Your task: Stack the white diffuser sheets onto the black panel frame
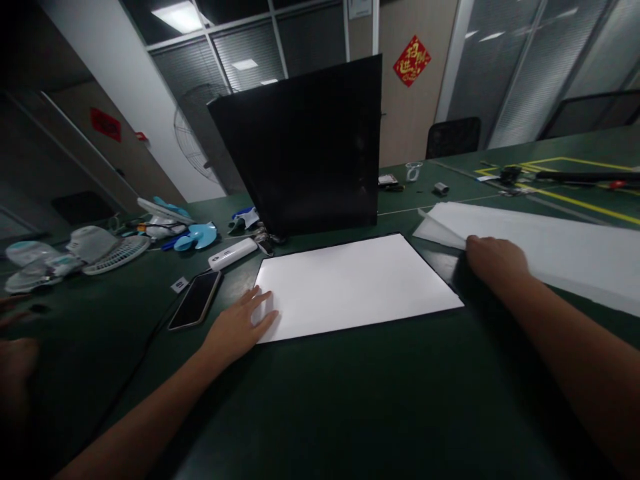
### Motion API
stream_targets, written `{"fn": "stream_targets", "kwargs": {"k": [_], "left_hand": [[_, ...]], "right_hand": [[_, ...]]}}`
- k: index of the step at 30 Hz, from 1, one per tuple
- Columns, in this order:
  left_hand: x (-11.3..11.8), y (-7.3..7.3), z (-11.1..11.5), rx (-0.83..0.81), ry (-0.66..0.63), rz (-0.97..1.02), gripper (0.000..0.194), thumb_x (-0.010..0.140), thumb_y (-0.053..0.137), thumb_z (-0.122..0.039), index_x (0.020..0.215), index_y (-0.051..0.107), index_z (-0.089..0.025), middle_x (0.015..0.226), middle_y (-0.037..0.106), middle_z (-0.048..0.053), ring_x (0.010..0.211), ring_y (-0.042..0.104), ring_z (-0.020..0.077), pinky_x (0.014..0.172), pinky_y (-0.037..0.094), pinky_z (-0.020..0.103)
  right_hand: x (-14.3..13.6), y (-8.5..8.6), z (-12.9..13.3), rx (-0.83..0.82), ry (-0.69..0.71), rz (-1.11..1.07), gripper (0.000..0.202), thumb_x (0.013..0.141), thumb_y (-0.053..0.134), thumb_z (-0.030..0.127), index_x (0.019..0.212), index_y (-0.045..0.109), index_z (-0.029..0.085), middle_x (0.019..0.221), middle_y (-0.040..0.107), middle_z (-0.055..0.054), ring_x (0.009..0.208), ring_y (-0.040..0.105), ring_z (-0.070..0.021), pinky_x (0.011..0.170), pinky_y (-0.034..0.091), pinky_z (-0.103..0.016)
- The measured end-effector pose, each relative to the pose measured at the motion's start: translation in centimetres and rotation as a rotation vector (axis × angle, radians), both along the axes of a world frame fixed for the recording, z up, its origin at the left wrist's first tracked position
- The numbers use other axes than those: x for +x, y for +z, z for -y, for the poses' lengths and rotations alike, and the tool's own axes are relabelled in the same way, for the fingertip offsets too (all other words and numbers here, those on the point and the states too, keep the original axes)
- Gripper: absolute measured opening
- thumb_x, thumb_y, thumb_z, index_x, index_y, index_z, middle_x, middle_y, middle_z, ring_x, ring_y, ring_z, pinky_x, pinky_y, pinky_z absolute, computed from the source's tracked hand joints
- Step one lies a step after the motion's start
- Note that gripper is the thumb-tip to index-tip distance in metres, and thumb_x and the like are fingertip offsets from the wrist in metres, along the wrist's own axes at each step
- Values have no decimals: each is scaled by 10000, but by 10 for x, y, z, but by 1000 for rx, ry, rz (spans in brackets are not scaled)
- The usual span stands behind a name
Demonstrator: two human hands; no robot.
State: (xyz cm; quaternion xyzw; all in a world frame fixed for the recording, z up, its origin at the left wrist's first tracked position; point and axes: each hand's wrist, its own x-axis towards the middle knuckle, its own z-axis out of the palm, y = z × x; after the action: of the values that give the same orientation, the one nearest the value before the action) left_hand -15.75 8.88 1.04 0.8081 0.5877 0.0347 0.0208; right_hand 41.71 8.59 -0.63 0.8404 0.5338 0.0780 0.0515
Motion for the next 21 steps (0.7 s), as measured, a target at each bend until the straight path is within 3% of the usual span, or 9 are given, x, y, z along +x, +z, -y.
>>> {"fn": "stream_targets", "kwargs": {"k": [4, 6, 8, 10, 17, 21], "left_hand": [[-3, -5, -2, -18, -32, 66, 695, 1029, 394, -614, 1557, 489, -172, 1686, 353, 171, 1554, 347, 353, 1257, 316, 525], [-5, -7, -2, -14, -36, 105, 730, 1028, 386, -623, 1586, 438, -156, 1718, 271, 173, 1585, 261, 369, 1270, 281, 545], [-6, -9, -3, -5, -51, 130, 742, 1023, 391, -637, 1602, 412, -173, 1738, 217, 155, 1602, 193, 376, 1275, 254, 567], [-6, -9, -3, -12, -85, 125, 727, 1025, 390, -643, 1594, 431, -193, 1730, 252, 142, 1603, 193, 370, 1279, 238, 579], [-6, -4, -1, 29, -92, 73, 631, 1053, 367, -588, 1521, 545, -204, 1613, 477, 155, 1533, 384, 346, 1245, 324, 559], [-9, -5, -3, 47, -90, 155, 630, 1077, 277, -575, 1481, 581, -200, 1562, 533, 137, 1486, 443, 321, 1237, 338, 544]], "right_hand": [[-27, 17, 11, 99, -56, 2, 483, 1028, 293, 319, 1283, 657, 128, 1114, 713, -249, 953, 698, -356, 703, 483, -418], [-48, 26, 17, 220, -1, 27, 516, 1041, 291, 418, 1238, 668, 126, 1080, 728, -226, 892, 698, -346, 656, 467, -411], [-71, 32, 22, 302, 152, 55, 505, 1031, 339, 454, 1221, 672, 125, 1093, 740, -202, 863, 696, -322, 652, 476, -404], [-95, 34, 25, 268, 372, 49, 453, 1006, 412, 411, 1238, 679, 129, 1143, 744, -183, 901, 701, -304, 711, 516, -407], [-172, 20, 36, 86, 1042, -118, 374, 956, 545, 306, 1273, 718, 210, 1238, 750, -107, 1046, 723, -273, 912, 581, -475], [-202, 15, 46, 104, 1147, -248, 435, 964, 606, 412, 1348, 697, 230, 1333, 714, -107, 1169, 691, -287, 999, 560, -507]]}}
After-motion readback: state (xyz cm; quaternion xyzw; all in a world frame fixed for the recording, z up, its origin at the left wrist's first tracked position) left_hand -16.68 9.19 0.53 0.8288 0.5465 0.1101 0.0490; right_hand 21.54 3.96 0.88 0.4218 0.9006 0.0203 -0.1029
